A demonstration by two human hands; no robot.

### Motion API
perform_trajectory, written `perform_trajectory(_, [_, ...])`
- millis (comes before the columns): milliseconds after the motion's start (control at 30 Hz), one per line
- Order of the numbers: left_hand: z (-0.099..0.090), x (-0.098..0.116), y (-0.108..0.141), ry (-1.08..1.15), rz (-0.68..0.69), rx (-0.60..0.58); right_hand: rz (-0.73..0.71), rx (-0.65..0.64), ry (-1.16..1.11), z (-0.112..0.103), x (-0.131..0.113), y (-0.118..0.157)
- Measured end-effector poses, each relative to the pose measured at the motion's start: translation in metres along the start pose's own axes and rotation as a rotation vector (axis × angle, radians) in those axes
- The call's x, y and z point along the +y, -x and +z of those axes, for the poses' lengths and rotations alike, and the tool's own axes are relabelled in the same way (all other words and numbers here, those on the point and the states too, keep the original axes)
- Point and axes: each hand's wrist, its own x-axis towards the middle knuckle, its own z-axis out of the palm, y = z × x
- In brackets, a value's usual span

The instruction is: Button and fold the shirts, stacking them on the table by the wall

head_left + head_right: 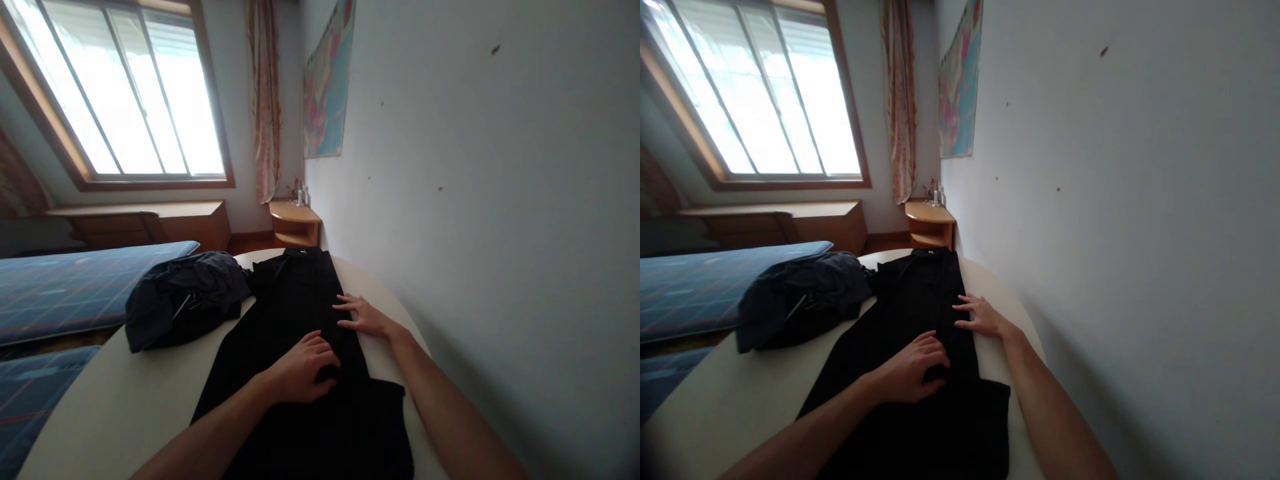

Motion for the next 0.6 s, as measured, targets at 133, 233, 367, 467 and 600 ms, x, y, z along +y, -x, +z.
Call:
perform_trajectory(133, [-0.007, 0.015, 0.001, 0.035, 0.051, -0.099, 0.017, 0.049, 0.051, 0.004, -0.005, 0.0])
perform_trajectory(233, [-0.009, 0.027, 0.002, 0.041, 0.047, -0.154, 0.013, 0.078, 0.083, 0.006, -0.006, -0.001])
perform_trajectory(367, [-0.007, 0.042, 0.003, 0.036, 0.055, -0.227, 0.005, 0.112, 0.103, 0.008, -0.004, -0.002])
perform_trajectory(467, [-0.005, 0.052, 0.004, 0.07, 0.066, -0.306, 0.009, 0.121, 0.109, 0.01, -0.003, -0.003])
perform_trajectory(600, [-0.005, 0.062, 0.008, 0.215, 0.105, -0.409, 0.024, 0.125, 0.109, 0.011, -0.002, -0.004])
